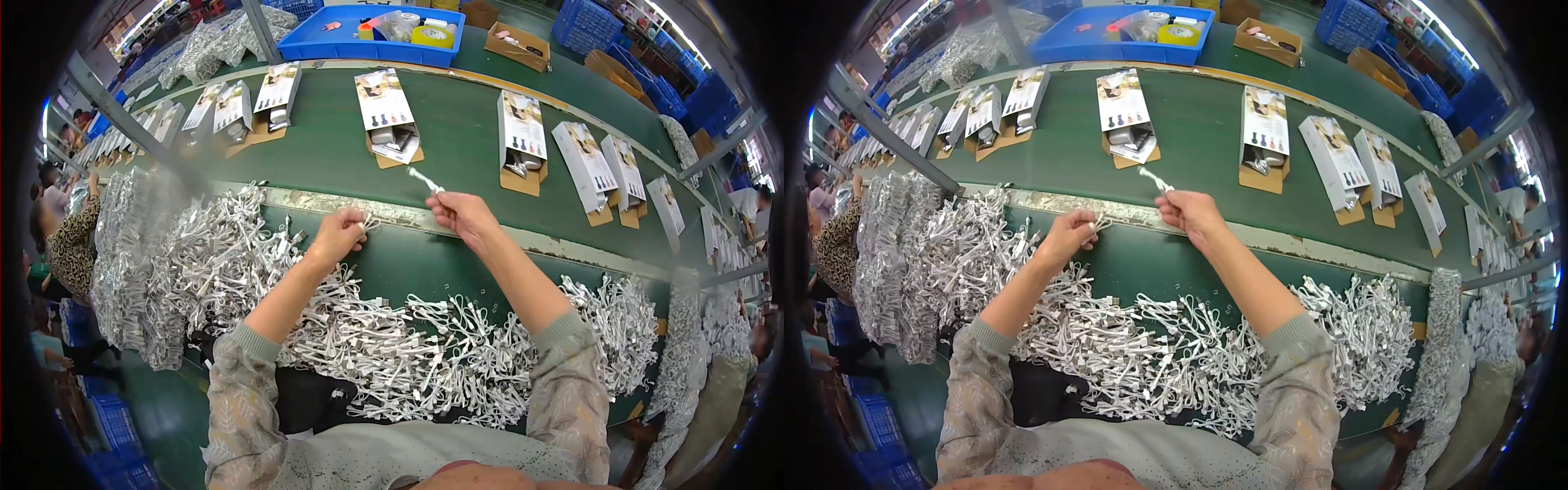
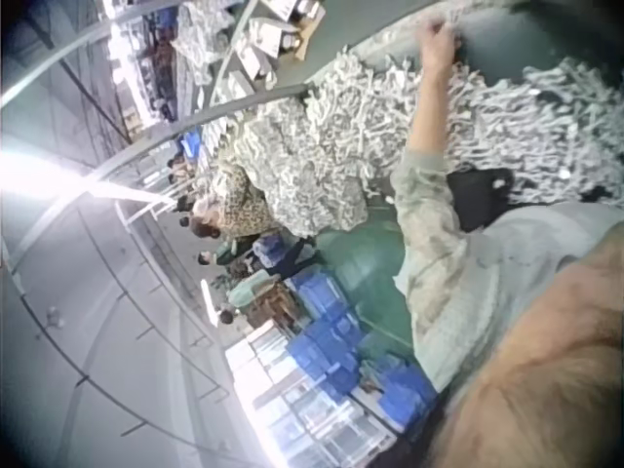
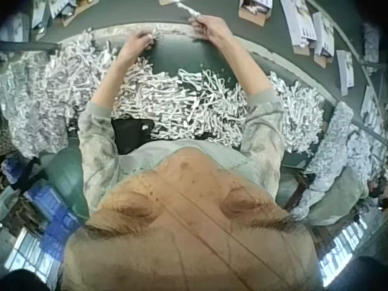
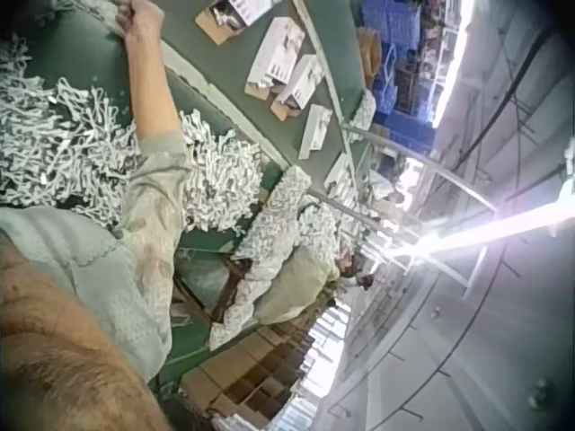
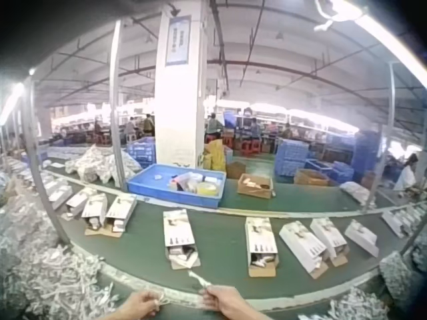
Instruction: The person picks up a white cable from a pile, folds it by hand, and places it into a cardboard box on a conveyor belt. This process is repeated for multiple cables and boxes throughout the video.
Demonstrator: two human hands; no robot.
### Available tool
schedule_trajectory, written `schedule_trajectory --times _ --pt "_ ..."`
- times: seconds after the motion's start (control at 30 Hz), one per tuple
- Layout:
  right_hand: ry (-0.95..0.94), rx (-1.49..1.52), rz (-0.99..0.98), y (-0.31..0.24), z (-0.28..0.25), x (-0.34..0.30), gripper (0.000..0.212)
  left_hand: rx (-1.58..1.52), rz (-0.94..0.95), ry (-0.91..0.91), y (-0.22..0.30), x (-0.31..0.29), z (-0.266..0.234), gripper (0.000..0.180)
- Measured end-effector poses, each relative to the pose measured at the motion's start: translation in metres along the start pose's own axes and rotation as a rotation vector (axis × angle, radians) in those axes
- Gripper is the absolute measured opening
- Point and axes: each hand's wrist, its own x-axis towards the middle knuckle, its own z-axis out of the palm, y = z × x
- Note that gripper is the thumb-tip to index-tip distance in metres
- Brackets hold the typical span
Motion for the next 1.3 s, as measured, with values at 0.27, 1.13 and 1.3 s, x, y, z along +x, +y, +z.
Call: schedule_trajectory --times 0.27,1.13,1.3 --pt "0.275 0.373 -0.113 -0.006 0.026 0.116 0.012 0.152 0.132 -0.05 -0.012 0.003 0.003 0.017" --pt "-0.009 0.191 -0.031 0.002 0.016 0.024 0.018 0.978 0.573 -0.542 0.006 -0.061 0.075 0.033" --pt "0.007 0.315 -0.064 0.008 0.031 0.061 0.017 1.003 0.521 -0.633 0.007 -0.064 0.073 0.017"
